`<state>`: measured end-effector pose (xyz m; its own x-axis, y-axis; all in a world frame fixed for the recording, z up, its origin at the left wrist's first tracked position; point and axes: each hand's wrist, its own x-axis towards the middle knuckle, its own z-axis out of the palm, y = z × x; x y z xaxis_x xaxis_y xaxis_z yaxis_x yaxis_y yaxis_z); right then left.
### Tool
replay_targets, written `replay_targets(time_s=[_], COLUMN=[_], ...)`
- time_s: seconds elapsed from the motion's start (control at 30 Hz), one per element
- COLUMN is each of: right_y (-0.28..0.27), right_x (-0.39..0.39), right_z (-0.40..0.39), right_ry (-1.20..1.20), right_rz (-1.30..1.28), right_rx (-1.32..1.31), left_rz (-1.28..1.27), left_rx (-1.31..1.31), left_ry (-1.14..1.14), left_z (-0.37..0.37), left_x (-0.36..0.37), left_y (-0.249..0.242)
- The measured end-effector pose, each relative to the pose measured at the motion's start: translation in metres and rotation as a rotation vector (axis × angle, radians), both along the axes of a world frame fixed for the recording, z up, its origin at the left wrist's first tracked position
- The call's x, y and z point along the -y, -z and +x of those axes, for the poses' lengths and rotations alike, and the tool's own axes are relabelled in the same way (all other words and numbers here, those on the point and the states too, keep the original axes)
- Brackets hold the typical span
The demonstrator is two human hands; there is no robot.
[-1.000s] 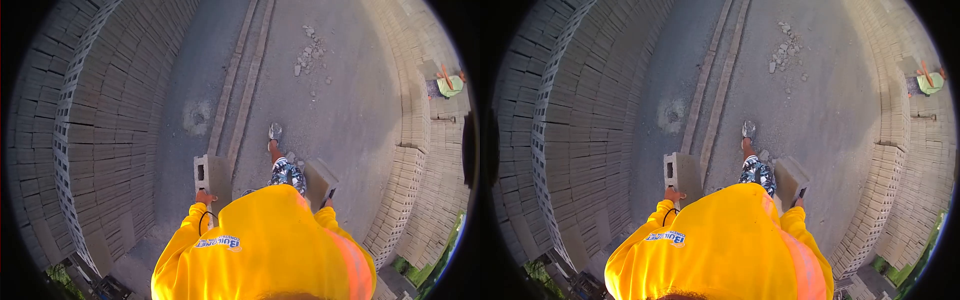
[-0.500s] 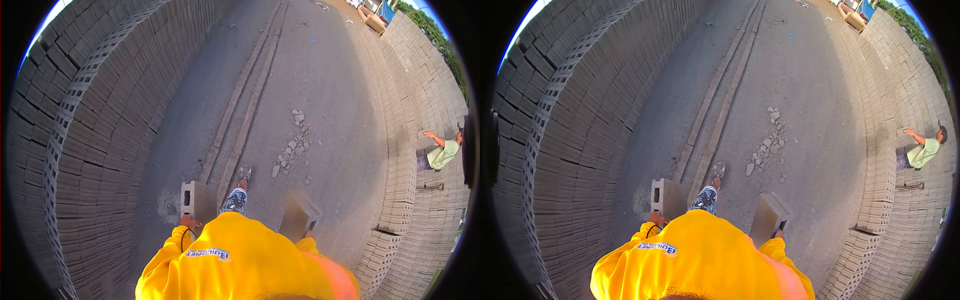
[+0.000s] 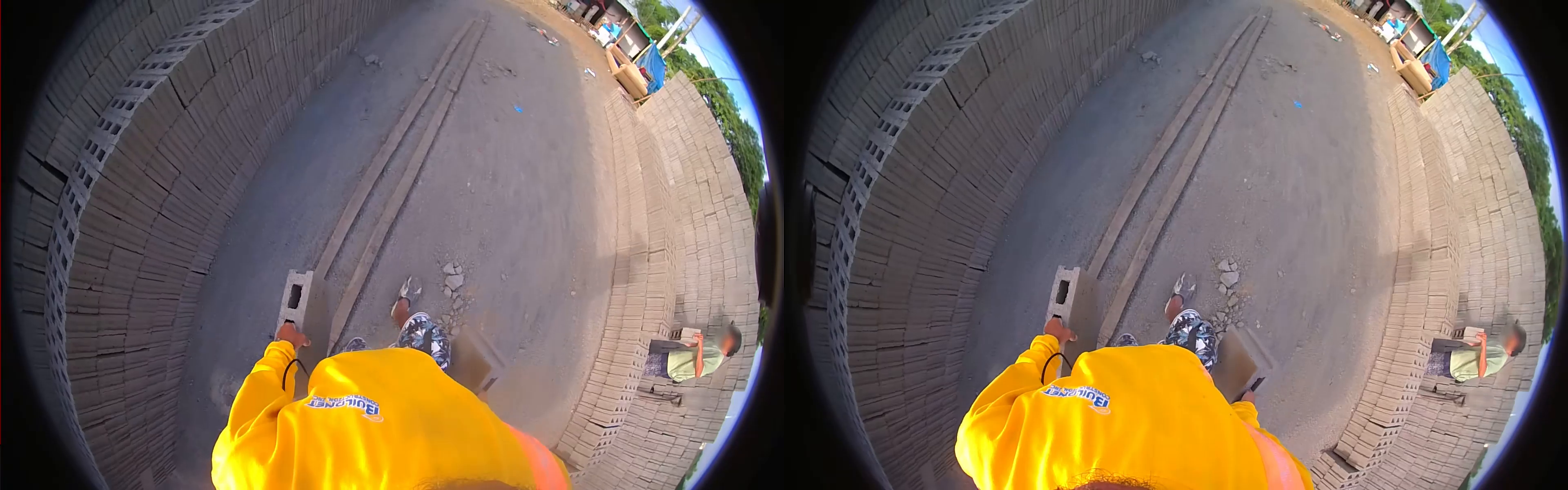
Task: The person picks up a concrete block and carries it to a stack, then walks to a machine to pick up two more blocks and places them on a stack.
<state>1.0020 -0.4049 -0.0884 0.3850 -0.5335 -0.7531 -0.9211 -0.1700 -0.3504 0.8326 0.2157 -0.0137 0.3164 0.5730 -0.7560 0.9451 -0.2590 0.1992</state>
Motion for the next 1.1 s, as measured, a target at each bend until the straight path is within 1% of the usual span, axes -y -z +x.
replay_targets(time_s=[0.07, 0.17, 0.27, 0.33, 0.4, 0.47, 0.5, 0.57, 0.67, 0.7, 0.73, 0.8, 0.93, 0.97, 1.03, 1.07, 1.1], right_y=[0.018, 0.045, 0.075, 0.125, 0.041, 0.001, -0.008, -0.011, 0.028, 0.044, 0.029, 0.004, -0.038, -0.045, -0.051, -0.051, -0.035], right_x=[-0.011, -0.013, -0.004, 0.019, -0.039, -0.075, -0.088, -0.105, -0.095, -0.086, -0.101, -0.132, -0.177, -0.189, -0.217, -0.23, -0.23], right_z=[0.078, 0.192, 0.305, 0.365, 0.461, 0.547, 0.588, 0.664, 0.774, 0.811, 0.857, 0.95, 1.109, 1.149, 1.226, 1.264, 1.3], right_ry=[0.003, -0.01, -0.039, -0.023, -0.014, -0.012, -0.017, 0.003, -0.009, -0.026, -0.017, -0.028, -0.056, -0.06, -0.075, -0.078, -0.079], right_rz=[0.018, 0.029, 0.056, 0.126, 0.01, -0.046, -0.064, -0.066, -0.049, -0.063, -0.061, -0.06, -0.075, -0.074, -0.07, -0.053, -0.02], right_rx=[-0.009, -0.026, -0.033, -0.038, -0.019, -0.015, -0.016, -0.03, -0.047, -0.061, -0.055, -0.066, -0.07, -0.069, -0.077, -0.08, -0.083], left_rz=[0.049, 0.023, 0.076, 0.019, -0.034, -0.068, -0.072, -0.089, -0.01, -0.057, -0.029, 0.009, -0.102, -0.067, 0.005, 0.003, 0.002], left_rx=[0.04, -0.045, 0.002, -0.015, 0.005, 0.055, 0.026, -0.034, -0.023, 0.009, -0.002, -0.068, -0.065, -0.03, 0.033, 0.058, 0.083], left_ry=[0.005, 0.041, 0.059, 0.075, 0.081, 0.08, 0.076, 0.064, 0.076, 0.07, 0.066, 0.065, 0.08, 0.078, 0.067, 0.06, 0.05], left_z=[0.078, 0.203, 0.316, 0.393, 0.47, 0.549, 0.589, 0.668, 0.778, 0.814, 0.867, 0.943, 1.102, 1.141, 1.215, 1.25, 1.288], left_x=[-0.009, -0.027, -0.041, -0.057, -0.065, -0.077, -0.082, -0.089, -0.099, -0.109, -0.117, -0.126, -0.171, -0.179, -0.198, -0.208, -0.219], left_y=[-0.006, -0.014, -0.01, -0.015, -0.019, -0.028, -0.026, -0.02, 0.013, 0.029, 0.033, 0.029, 0.022, 0.018, 0.014, 0.013, 0.011])
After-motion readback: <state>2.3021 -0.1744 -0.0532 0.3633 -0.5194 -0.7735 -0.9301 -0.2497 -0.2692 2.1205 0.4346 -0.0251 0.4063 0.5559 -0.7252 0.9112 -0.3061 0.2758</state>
